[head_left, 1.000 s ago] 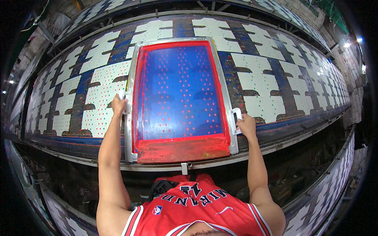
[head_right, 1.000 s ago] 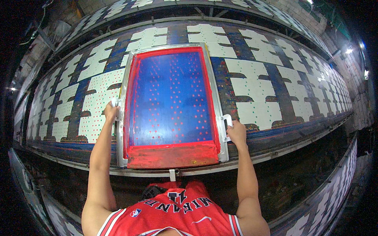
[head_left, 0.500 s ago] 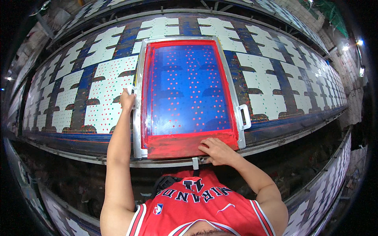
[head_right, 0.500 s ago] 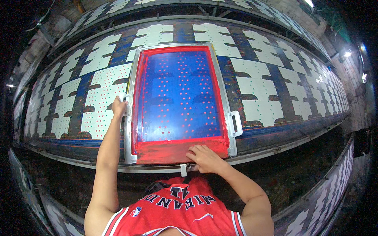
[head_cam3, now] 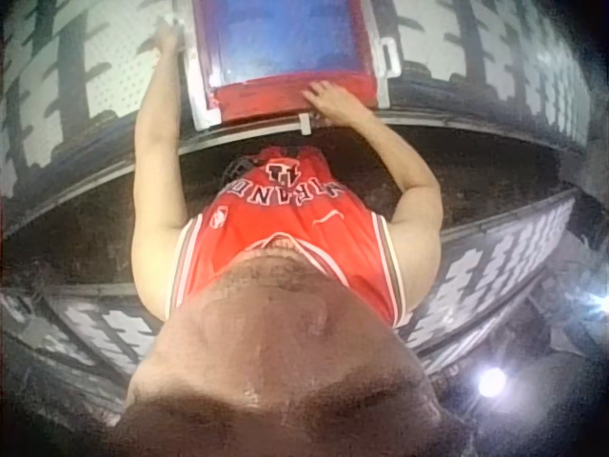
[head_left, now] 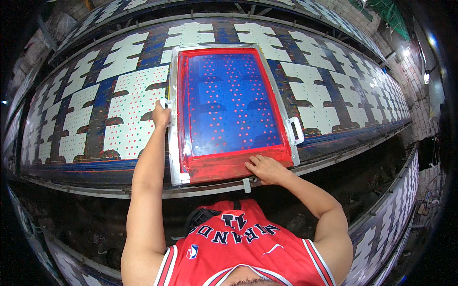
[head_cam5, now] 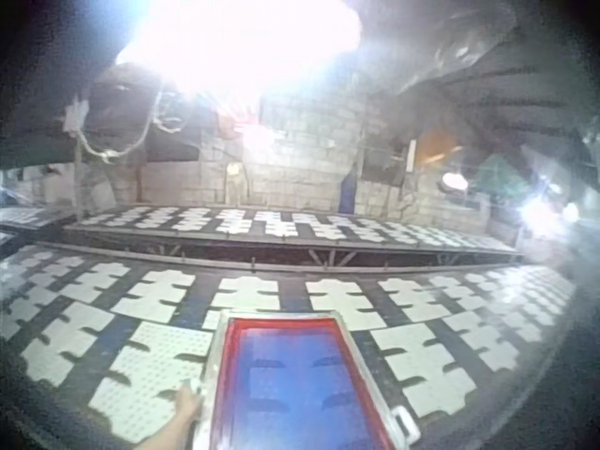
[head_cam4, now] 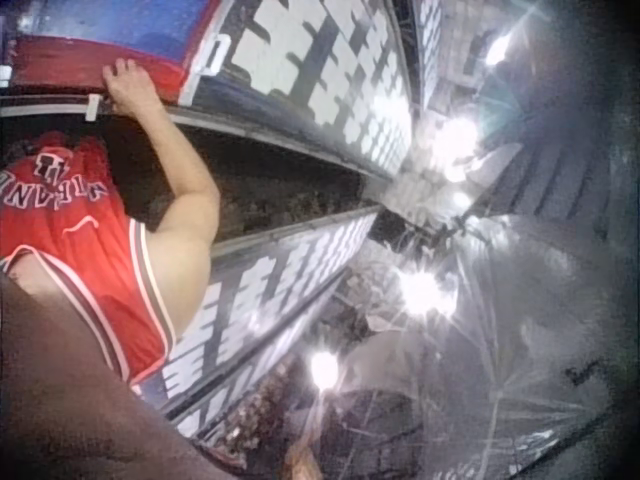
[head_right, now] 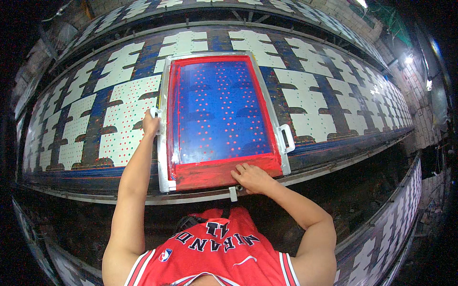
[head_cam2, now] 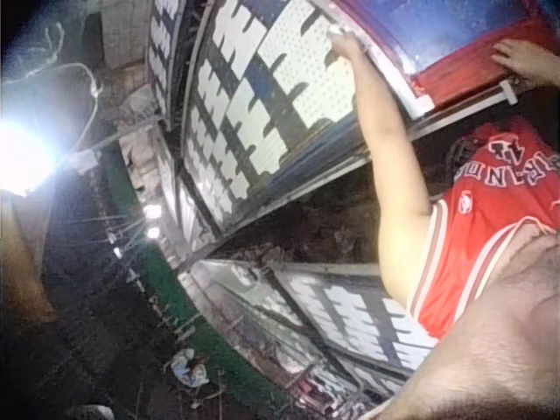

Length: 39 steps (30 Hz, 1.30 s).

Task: The person repeatedly pulls a red squeegee across a blue screen-printing frame to spread red ink over a patterned mesh. The person maintains a steady rhythm and consistent pressure throughout the process.

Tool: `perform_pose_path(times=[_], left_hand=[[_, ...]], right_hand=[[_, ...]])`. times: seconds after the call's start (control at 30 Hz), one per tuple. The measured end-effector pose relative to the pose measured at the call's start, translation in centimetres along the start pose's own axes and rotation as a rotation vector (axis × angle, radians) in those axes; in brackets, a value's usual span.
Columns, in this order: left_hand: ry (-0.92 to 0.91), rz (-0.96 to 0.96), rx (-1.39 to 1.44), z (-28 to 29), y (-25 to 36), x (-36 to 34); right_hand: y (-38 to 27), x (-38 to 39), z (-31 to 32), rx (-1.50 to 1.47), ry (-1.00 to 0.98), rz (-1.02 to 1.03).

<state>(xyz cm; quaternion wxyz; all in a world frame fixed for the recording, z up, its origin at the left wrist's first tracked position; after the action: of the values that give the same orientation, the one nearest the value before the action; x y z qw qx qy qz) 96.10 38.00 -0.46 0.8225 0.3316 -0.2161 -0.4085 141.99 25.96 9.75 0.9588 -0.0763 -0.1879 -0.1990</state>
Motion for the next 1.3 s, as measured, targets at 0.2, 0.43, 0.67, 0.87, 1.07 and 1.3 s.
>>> perform_pose_path(times=[0.2,0.43,0.67,0.87,1.07,1.3], left_hand=[[-0.023,0.005,-0.031,-0.5,-0.7,-0.8],[-0.034,0.028,-0.054,-0.6,-0.6,-1.1],[-0.033,0.042,-0.064,-0.6,-0.6,-1.0],[-0.037,0.016,-0.067,-0.5,-0.5,-0.7],[-0.033,0.092,-0.130,-0.3,-0.2,-0.4],[0.009,0.067,-0.108,-0.1,0.0,0.2]], right_hand=[[3.4,-3.1,1.8,-0.120,0.182,-0.192],[4.1,-5.9,1.7,-0.201,0.121,-0.395],[4.1,-4.6,3.8,-0.160,0.182,-0.360],[1.3,-2.7,0.7,-0.169,0.185,-0.362],[-0.7,-1.9,-0.5,-0.152,0.520,-0.307],[8.6,-8.7,1.3,-0.064,0.519,-0.313]])
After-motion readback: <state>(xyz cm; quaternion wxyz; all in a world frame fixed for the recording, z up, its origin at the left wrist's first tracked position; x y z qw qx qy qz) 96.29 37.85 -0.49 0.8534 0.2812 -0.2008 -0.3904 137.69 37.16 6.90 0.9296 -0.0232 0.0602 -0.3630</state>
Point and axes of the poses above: each hand's wrist, its own x-axis away from the middle knuckle, its own z-axis out of the back of the hand, y = z × x, the point moved 5 cm from there along -x, towards the middle knuckle, and after that the axes turned 9 degrees about -y, right-handed, at the moved point
